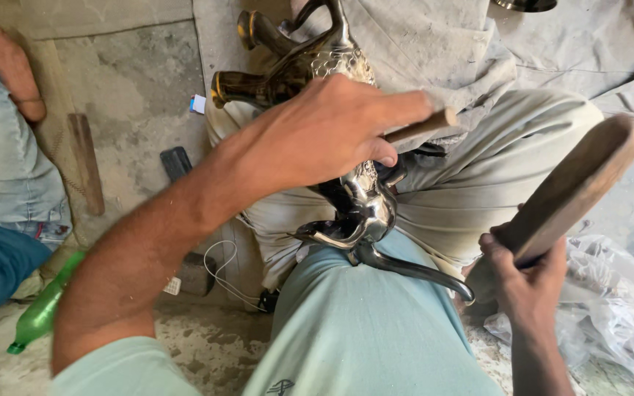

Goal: The person sits cross-legged on the floor and uses a wooden mallet and a metal chisel to engrave a decorative pattern onto a silver-colored metal object. They repeatedly strike the chisel to create a textured design on the object's surface.

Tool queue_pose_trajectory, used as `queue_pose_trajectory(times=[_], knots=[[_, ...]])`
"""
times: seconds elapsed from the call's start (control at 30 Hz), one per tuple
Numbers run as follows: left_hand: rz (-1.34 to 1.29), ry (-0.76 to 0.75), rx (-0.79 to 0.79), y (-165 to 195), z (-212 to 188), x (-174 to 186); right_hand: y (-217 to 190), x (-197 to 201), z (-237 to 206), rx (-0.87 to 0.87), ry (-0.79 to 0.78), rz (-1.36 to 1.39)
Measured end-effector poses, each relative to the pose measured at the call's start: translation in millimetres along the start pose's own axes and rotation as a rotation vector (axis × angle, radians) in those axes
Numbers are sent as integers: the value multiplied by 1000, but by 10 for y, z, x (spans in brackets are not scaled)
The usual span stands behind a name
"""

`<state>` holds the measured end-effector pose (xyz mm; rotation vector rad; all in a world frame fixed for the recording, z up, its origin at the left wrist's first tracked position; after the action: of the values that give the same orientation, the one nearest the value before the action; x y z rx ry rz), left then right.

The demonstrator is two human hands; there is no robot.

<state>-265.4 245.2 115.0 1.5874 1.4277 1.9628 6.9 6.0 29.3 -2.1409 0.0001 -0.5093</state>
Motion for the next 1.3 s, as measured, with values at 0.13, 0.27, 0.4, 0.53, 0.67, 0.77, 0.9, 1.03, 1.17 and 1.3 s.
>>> queue_pose_trajectory(times=[0.13,0.27,0.4,0.53,0.67,0.77,0.9,1.03,1.17,1.3], knots=[[137,-147,-31,40,133,-35,88,-71,-44,53,-28,-102],[225,-220,-68,106,215,-80,81,-43,-78,71,2,-51],[330,-314,-70,123,264,-138,58,-46,-155,140,51,8],[405,-341,-116,157,252,-212,29,-90,-217,310,48,-233],[422,-228,-207,157,228,-212,15,-110,-216,342,94,-452],[416,-221,-202,138,208,-216,-9,-109,-193,327,75,-342],[392,-189,-197,125,166,-184,-88,-98,-180,333,121,-229],[419,-124,-217,145,113,-149,-218,-119,-179,454,138,-658],[377,-139,-168,151,77,-142,-238,-151,-143,295,72,-283],[369,-140,-141,128,-5,-96,-276,-196,-135,328,95,-275]])
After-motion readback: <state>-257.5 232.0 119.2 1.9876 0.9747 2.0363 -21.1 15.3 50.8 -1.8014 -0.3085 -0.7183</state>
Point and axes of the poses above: each hand's wrist, its own z-axis towards the middle knuckle, its own x-axis out of the back of the hand, y = z × x, the point moved 2 cm from there along z, towards the middle knuckle, and after that the axes turned 6 degrees about -y, right-handed, at the moved point
